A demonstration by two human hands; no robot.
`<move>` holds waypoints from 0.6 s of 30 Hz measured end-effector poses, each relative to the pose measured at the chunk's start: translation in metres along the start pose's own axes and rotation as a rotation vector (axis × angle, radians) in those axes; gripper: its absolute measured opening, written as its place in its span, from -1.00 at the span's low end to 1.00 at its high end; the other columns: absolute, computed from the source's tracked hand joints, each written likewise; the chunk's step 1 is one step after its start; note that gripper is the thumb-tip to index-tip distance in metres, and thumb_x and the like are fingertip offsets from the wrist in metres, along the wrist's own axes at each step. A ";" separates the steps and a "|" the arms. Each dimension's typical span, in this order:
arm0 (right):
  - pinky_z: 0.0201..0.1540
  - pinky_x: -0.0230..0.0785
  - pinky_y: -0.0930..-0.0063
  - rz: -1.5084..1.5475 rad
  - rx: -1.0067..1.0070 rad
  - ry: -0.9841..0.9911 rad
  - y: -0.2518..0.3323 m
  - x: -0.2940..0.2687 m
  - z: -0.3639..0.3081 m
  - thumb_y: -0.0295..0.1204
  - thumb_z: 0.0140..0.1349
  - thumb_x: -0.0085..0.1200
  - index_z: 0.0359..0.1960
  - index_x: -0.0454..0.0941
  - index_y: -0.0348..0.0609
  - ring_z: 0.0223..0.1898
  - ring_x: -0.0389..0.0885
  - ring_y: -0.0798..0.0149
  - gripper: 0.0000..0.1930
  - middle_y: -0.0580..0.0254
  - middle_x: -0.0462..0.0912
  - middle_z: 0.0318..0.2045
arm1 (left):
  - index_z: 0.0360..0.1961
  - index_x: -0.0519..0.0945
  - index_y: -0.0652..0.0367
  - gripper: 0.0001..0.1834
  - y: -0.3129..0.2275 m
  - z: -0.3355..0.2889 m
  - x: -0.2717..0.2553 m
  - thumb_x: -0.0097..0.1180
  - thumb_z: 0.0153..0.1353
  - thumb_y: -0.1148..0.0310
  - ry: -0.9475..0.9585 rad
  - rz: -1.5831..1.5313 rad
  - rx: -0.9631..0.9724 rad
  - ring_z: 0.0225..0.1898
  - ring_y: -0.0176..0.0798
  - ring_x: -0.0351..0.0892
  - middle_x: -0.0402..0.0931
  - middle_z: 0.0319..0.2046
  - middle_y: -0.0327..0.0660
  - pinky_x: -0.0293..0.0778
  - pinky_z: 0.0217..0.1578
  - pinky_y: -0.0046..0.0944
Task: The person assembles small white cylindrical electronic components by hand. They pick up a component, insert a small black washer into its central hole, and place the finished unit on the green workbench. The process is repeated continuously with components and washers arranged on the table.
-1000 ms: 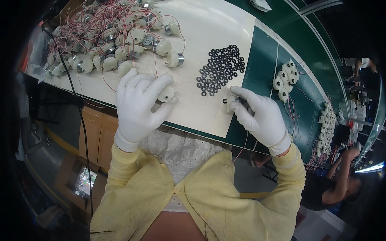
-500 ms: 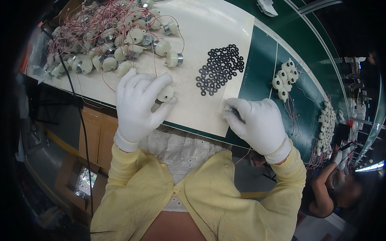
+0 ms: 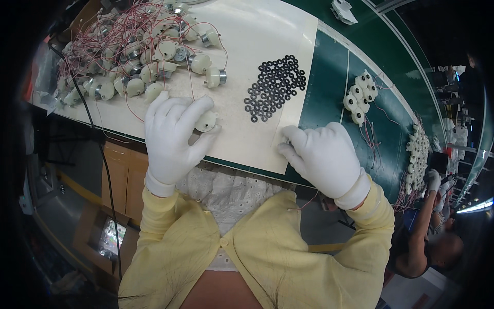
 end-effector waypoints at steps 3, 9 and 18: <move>-0.40 0.39 0.16 0.018 0.010 0.003 0.001 0.001 -0.001 -0.23 0.38 0.27 -0.16 0.66 -0.07 -0.56 0.64 0.04 -0.79 0.20 0.67 -0.59 | 0.08 0.70 0.03 -0.47 0.000 0.000 0.000 0.51 0.03 0.25 -0.003 0.008 0.007 -0.01 -0.11 0.61 0.63 -0.18 -0.26 0.34 0.31 0.14; -0.39 0.46 0.17 0.025 0.229 -0.306 -0.043 0.035 -0.019 -0.41 0.42 0.18 -0.06 0.68 -0.05 -0.51 0.71 0.04 -0.87 0.19 0.73 -0.53 | 0.07 0.70 0.04 -0.48 -0.001 0.001 -0.001 0.51 0.04 0.26 -0.001 0.000 0.015 -0.02 -0.08 0.60 0.63 -0.17 -0.25 0.34 0.29 0.12; -0.35 0.51 0.20 0.038 0.482 -0.320 -0.045 0.015 -0.048 -0.39 0.41 0.20 0.17 0.65 -0.04 -0.50 0.71 0.14 -0.69 0.30 0.69 -0.55 | 0.08 0.70 0.07 -0.47 0.001 -0.001 0.001 0.51 0.03 0.29 0.013 0.025 0.034 -0.01 -0.02 0.59 0.65 -0.14 -0.20 0.36 0.22 0.06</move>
Point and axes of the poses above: each hand's wrist, its own z-axis towards the middle knuckle, its own x-axis out of the palm, y = z × x, the point moved 1 cm from there along z, towards the middle knuckle
